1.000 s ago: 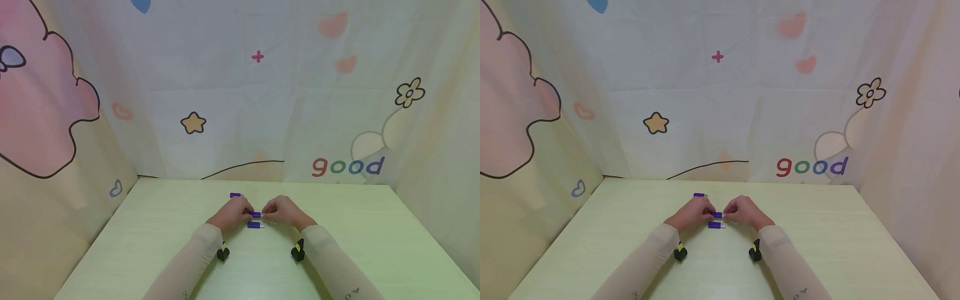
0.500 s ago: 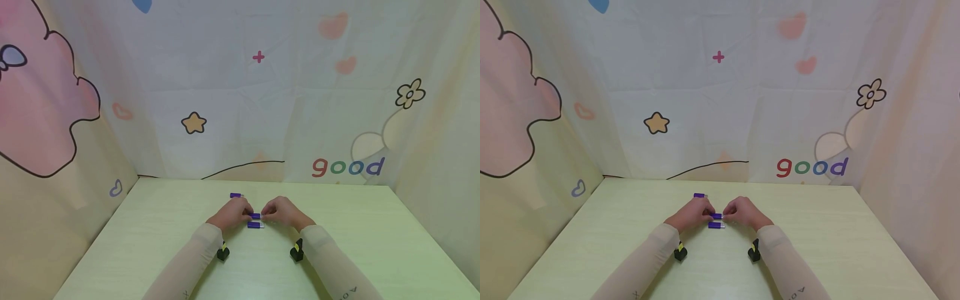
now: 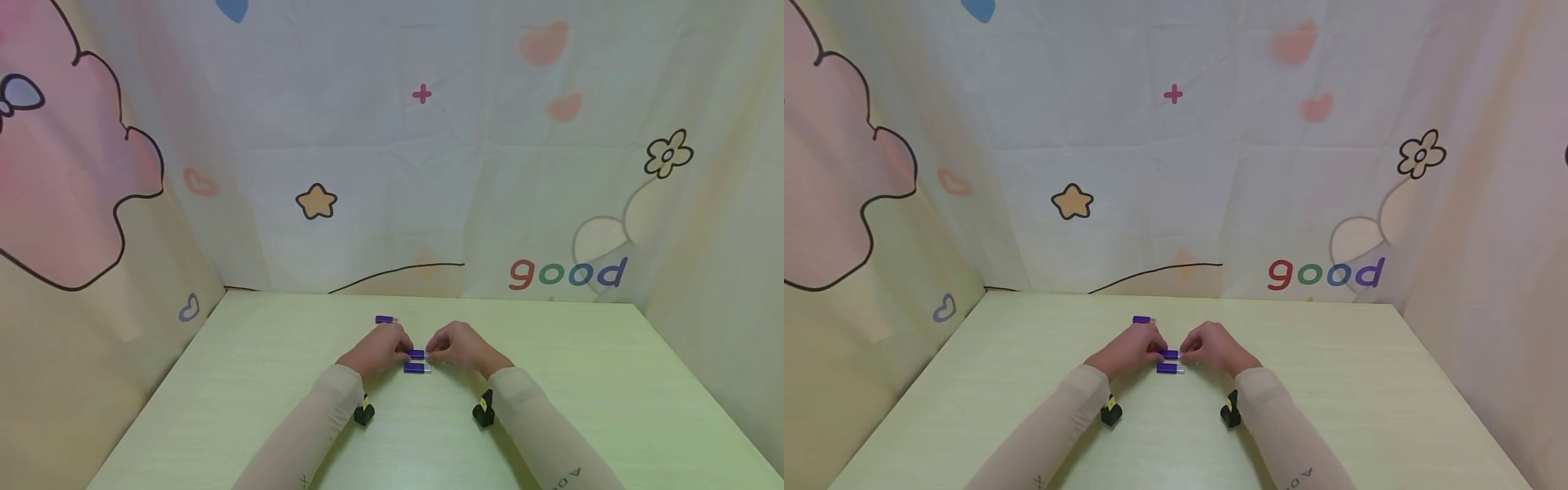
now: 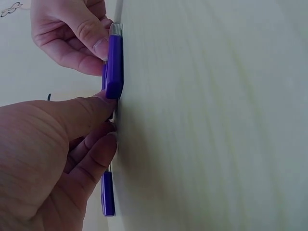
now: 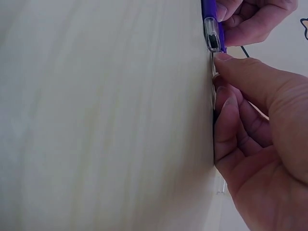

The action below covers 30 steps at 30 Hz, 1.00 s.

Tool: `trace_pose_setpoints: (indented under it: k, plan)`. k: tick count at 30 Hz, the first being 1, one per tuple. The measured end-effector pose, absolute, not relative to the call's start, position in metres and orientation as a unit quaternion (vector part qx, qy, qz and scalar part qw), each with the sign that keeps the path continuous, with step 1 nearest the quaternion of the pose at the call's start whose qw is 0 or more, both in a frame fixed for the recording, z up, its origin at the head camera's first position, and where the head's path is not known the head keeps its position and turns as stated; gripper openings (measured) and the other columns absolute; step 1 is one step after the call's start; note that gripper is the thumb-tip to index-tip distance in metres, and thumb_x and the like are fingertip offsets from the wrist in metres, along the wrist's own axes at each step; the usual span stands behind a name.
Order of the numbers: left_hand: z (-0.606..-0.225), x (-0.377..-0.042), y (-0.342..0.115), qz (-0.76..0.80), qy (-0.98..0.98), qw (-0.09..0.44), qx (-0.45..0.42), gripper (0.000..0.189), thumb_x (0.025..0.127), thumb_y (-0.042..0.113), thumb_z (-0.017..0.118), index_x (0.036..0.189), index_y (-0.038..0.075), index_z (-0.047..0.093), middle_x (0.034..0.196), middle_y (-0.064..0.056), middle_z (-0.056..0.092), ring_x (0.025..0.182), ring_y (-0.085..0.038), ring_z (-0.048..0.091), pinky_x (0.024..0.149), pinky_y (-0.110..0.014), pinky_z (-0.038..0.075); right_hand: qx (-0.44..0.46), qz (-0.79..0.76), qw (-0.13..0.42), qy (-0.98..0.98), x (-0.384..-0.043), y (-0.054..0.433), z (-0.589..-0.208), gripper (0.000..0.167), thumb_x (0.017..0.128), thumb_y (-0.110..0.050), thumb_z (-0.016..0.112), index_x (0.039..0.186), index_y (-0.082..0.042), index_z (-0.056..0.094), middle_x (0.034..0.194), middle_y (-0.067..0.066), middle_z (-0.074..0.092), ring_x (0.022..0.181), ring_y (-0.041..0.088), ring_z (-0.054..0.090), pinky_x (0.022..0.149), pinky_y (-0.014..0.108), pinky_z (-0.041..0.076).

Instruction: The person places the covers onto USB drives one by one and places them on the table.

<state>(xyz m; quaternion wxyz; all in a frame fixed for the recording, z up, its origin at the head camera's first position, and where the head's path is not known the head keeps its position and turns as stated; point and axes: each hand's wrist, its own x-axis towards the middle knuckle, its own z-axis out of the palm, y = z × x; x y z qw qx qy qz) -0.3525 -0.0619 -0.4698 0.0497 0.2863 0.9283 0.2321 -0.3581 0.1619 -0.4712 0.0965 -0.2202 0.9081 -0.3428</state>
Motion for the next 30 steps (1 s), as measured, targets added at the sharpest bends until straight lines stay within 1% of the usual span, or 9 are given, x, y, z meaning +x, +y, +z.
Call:
trace_pose_setpoints:
  k: [8, 20, 25, 30]
  plan:
    - [-0.4713, -0.3531, -0.0633, 0.231, 0.928, 0.049, 0.289, 0.015, 0.092, 0.013, 0.076, 0.106, 0.01, 0.081, 0.095, 0.004, 0.07, 0.088, -0.007, 0.06, 0.084, -0.024, 0.055, -0.215, -0.342, 0.1, 0.909, -0.3566, 0.1605, -0.4704, 0.007, 0.086, -0.015, 0.083, 0.092, -0.012, 0.081, 0.084, -0.002, 0.076, 0.075, 0.011, 0.062, 0.071, 0.026, 0.054]
    - [-0.4714, -0.3542, -0.0629, 0.229, 0.927, 0.051, 0.293, 0.014, 0.093, 0.013, 0.076, 0.106, 0.01, 0.081, 0.095, 0.004, 0.075, 0.085, -0.006, 0.061, 0.082, -0.023, 0.055, -0.212, -0.335, 0.101, 0.912, -0.357, 0.1617, -0.4694, 0.009, 0.086, -0.016, 0.084, 0.094, -0.013, 0.081, 0.085, -0.004, 0.077, 0.076, 0.01, 0.063, 0.073, 0.025, 0.054]
    - [-0.4711, -0.3534, -0.064, 0.23, 0.927, 0.054, 0.29, 0.016, 0.093, 0.013, 0.076, 0.108, 0.01, 0.08, 0.098, 0.002, 0.075, 0.087, -0.006, 0.062, 0.085, -0.025, 0.056, -0.217, -0.341, 0.099, 0.909, -0.3569, 0.1628, -0.4693, 0.01, 0.085, -0.015, 0.084, 0.095, -0.012, 0.081, 0.085, -0.002, 0.077, 0.077, 0.011, 0.063, 0.074, 0.027, 0.054]
    - [-0.4694, -0.3508, -0.0657, 0.235, 0.928, 0.067, 0.28, 0.02, 0.094, 0.013, 0.075, 0.113, 0.009, 0.079, 0.104, 0.001, 0.076, 0.092, -0.007, 0.064, 0.09, -0.028, 0.057, -0.215, -0.344, 0.099, 0.909, -0.3572, 0.1636, -0.4703, 0.013, 0.085, -0.015, 0.084, 0.096, -0.011, 0.081, 0.086, -0.002, 0.077, 0.077, 0.01, 0.064, 0.074, 0.027, 0.055]
